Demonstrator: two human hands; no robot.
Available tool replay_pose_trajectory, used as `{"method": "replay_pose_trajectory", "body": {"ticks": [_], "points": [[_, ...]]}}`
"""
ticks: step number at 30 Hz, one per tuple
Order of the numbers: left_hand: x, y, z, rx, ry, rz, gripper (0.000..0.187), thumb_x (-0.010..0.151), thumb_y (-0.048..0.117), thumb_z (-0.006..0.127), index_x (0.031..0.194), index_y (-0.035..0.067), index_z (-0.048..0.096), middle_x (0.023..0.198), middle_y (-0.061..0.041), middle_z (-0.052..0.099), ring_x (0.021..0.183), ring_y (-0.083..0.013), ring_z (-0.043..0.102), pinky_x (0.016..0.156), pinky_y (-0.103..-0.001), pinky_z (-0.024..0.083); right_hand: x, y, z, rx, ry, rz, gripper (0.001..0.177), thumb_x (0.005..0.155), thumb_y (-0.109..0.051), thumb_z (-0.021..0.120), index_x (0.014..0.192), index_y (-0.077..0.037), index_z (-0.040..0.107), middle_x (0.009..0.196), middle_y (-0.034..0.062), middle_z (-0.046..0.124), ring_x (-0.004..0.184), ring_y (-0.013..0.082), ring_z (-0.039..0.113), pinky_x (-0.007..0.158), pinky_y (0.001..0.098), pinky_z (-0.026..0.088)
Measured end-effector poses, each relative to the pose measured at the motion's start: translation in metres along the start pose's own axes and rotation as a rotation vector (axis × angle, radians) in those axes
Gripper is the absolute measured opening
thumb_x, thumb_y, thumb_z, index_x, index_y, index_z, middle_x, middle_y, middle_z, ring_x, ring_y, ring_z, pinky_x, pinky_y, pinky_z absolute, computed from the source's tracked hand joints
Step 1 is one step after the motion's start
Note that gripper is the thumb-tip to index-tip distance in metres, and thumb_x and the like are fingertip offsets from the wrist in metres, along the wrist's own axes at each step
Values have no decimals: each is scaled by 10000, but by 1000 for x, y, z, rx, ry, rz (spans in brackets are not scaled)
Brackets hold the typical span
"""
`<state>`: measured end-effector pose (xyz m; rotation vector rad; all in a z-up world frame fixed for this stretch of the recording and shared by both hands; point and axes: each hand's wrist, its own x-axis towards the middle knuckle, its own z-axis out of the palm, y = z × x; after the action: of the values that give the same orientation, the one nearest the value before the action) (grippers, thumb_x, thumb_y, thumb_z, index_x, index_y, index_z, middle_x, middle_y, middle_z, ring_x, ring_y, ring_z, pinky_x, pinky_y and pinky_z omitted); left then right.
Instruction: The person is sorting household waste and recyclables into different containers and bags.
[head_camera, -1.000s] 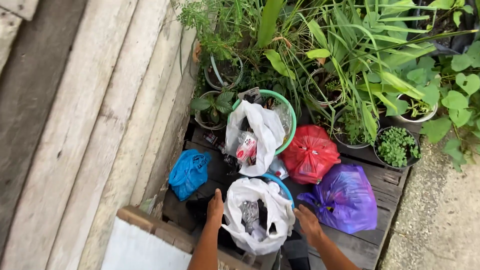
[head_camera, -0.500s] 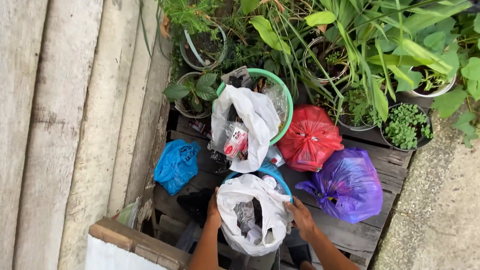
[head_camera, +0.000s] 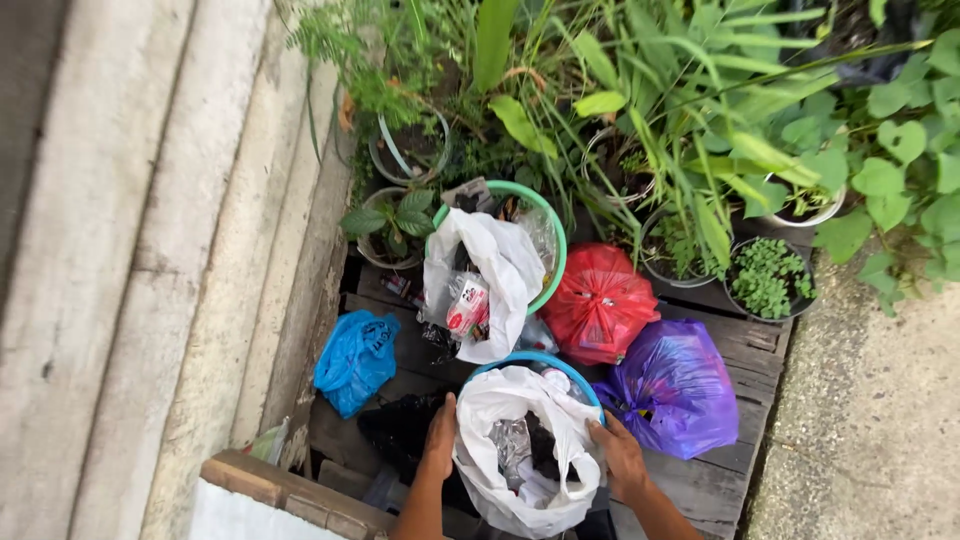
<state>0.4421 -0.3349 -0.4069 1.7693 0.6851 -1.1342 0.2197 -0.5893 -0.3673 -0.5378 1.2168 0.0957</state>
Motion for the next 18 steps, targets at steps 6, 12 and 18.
{"method": "replay_pose_trajectory", "body": {"ticks": [6,12,18], "points": [[-52,37,19,14,-13,30,797,921,645,498,1493,90,533,1518,-96,559,1378,-259,507,1130,-420,372,-19,-10,-23,32,107,-21,566,931,-159,622,1486,-89,534,1252,98,702,1077,229,665,902,393,549],[-105,73,33,-35,-86,53,799,920,637,535,1500,87,524,1521,-110,562,1376,-268,528,1142,-410,386,-61,-42,-32,0,164,-143,616,923,-192,662,1506,-56,518,1328,124,690,1141,242,651,941,382,520],[-197,110,45,-45,-138,131,774,900,646,548,1480,134,553,1476,-99,607,1320,-280,583,1069,-454,454,-134,-96,-32,16,149,-223,583,930,-199,660,1470,5,581,1281,143,713,1085,254,663,900,394,524]]}}
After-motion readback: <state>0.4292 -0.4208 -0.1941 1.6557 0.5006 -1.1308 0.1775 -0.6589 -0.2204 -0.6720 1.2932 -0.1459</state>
